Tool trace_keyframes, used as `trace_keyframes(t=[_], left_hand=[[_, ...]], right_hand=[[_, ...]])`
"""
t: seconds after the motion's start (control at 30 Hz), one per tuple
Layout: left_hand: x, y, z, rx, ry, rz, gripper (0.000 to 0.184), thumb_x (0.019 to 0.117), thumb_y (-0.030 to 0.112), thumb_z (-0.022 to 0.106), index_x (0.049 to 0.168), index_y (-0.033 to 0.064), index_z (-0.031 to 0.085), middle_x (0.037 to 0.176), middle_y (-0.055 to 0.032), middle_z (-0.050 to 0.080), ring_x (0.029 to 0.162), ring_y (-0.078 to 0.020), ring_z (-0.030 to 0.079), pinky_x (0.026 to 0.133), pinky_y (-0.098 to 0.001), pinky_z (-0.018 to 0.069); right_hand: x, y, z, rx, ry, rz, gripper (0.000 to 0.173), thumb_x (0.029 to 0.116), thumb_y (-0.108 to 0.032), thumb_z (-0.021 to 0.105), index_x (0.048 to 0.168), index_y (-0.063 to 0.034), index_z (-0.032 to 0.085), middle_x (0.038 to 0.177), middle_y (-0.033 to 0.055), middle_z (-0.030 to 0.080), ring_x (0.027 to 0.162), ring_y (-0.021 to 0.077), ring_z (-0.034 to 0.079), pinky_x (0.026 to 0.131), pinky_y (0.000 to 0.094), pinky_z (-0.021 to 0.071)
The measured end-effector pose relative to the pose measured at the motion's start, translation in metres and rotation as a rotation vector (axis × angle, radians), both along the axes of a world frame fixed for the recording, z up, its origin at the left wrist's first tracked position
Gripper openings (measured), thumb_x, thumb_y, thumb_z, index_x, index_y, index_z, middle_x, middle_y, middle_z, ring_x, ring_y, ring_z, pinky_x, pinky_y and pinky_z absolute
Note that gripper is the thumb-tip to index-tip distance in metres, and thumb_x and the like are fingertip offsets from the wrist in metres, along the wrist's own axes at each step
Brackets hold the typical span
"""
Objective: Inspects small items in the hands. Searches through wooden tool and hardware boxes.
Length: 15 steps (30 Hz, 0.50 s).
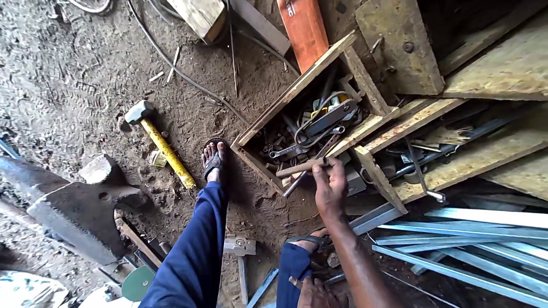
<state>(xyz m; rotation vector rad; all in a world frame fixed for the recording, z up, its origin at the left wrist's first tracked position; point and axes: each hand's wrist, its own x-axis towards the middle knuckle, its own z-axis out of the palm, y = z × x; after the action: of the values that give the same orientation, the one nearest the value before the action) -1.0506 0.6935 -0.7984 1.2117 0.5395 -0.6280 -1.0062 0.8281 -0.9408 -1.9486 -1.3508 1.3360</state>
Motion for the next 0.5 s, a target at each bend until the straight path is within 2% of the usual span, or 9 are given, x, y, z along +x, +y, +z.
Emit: trace_keyframes(t=[0.1,0.2,0.23,0.3,0.33,0.37,0.4,0.43,0.5], left_hand=[[0.001,-0.001,0.001,-0.010,-0.008,-0.023,0.047,0.1114,0.020,0.029,0.154,0.0031,0.041,0.151,-0.0284,0.046,0.137,-0.0482,0.046,0.112,-0.0666,0.0334],[-0.004,0.009,0.005,-0.019,-0.035,-0.062,0.046,0.1098,0.015,0.031,0.152,-0.0006,0.041,0.151,-0.0295,0.046,0.138,-0.0493,0.044,0.112,-0.0664,0.0329],[-0.004,0.012,0.006,-0.017,-0.039,-0.079,0.046,0.1094,0.014,0.031,0.151,-0.0013,0.042,0.151,-0.0288,0.047,0.139,-0.0489,0.044,0.113,-0.0658,0.0326],[-0.005,0.013,0.008,-0.014,-0.034,-0.080,0.046,0.1094,0.016,0.033,0.151,-0.0021,0.042,0.152,-0.0278,0.047,0.140,-0.0477,0.044,0.114,-0.0642,0.0317],[-0.004,0.012,0.008,-0.006,-0.033,-0.068,0.046,0.1090,0.017,0.034,0.151,-0.0024,0.042,0.151,-0.0278,0.048,0.139,-0.0474,0.045,0.114,-0.0639,0.0323],[-0.005,0.011,0.008,0.002,-0.031,-0.055,0.047,0.1085,0.017,0.035,0.151,-0.0023,0.042,0.150,-0.0279,0.049,0.139,-0.0474,0.045,0.113,-0.0637,0.0329],[-0.005,0.011,0.009,0.007,-0.032,-0.053,0.048,0.1080,0.017,0.035,0.152,-0.0019,0.041,0.149,-0.0278,0.050,0.139,-0.0474,0.045,0.113,-0.0635,0.0339],[-0.006,0.014,0.010,-0.002,-0.035,-0.064,0.049,0.1078,0.016,0.036,0.153,-0.0017,0.039,0.150,-0.0278,0.049,0.140,-0.0473,0.044,0.112,-0.0632,0.0347],[-0.007,0.016,0.011,-0.019,-0.032,-0.066,0.051,0.1062,0.015,0.040,0.154,-0.0006,0.037,0.150,-0.0280,0.048,0.141,-0.0472,0.043,0.112,-0.0627,0.0351]], right_hand=[[-0.008,0.039,-0.018,0.069,0.111,-0.244,0.032,0.1049,-0.024,0.059,0.127,-0.0006,0.056,0.100,0.0120,0.071,0.086,0.0226,0.074,0.078,0.0437,0.0654],[-0.012,0.079,-0.024,0.024,0.072,-0.287,0.042,0.1059,-0.036,0.058,0.132,-0.0036,0.056,0.098,0.0110,0.072,0.080,0.0238,0.076,0.072,0.0440,0.0677],[-0.012,0.089,-0.025,0.031,-0.009,-0.268,0.046,0.1042,-0.039,0.059,0.135,-0.0053,0.055,0.103,0.0092,0.072,0.086,0.0205,0.075,0.077,0.0412,0.0663],[-0.007,0.102,-0.029,0.057,-0.261,-0.192,0.058,0.0992,-0.043,0.064,0.146,-0.0101,0.051,0.130,0.0087,0.064,0.116,0.0163,0.065,0.097,0.0366,0.0564],[-0.006,0.108,-0.033,0.059,-0.372,-0.151,0.067,0.0971,-0.042,0.067,0.152,-0.0113,0.045,0.145,0.0115,0.056,0.132,0.0200,0.056,0.107,0.0390,0.0494],[-0.006,0.113,-0.039,0.048,-0.455,-0.111,0.076,0.0949,-0.042,0.069,0.158,-0.0125,0.038,0.156,0.0143,0.046,0.145,0.0260,0.044,0.118,0.0447,0.0385],[-0.006,0.117,-0.047,0.023,-0.514,-0.079,0.086,0.0924,-0.044,0.071,0.162,-0.0151,0.030,0.163,0.0163,0.037,0.151,0.0308,0.035,0.123,0.0493,0.0323],[-0.007,0.120,-0.056,-0.004,-0.557,-0.051,0.094,0.0901,-0.045,0.074,0.165,-0.0177,0.024,0.164,0.0193,0.033,0.152,0.0351,0.033,0.122,0.0533,0.0316],[-0.012,0.123,-0.071,-0.031,-0.650,-0.023,0.107,0.0830,-0.051,0.079,0.166,-0.0222,0.017,0.160,0.0211,0.038,0.146,0.0392,0.039,0.116,0.0595,0.0364]])
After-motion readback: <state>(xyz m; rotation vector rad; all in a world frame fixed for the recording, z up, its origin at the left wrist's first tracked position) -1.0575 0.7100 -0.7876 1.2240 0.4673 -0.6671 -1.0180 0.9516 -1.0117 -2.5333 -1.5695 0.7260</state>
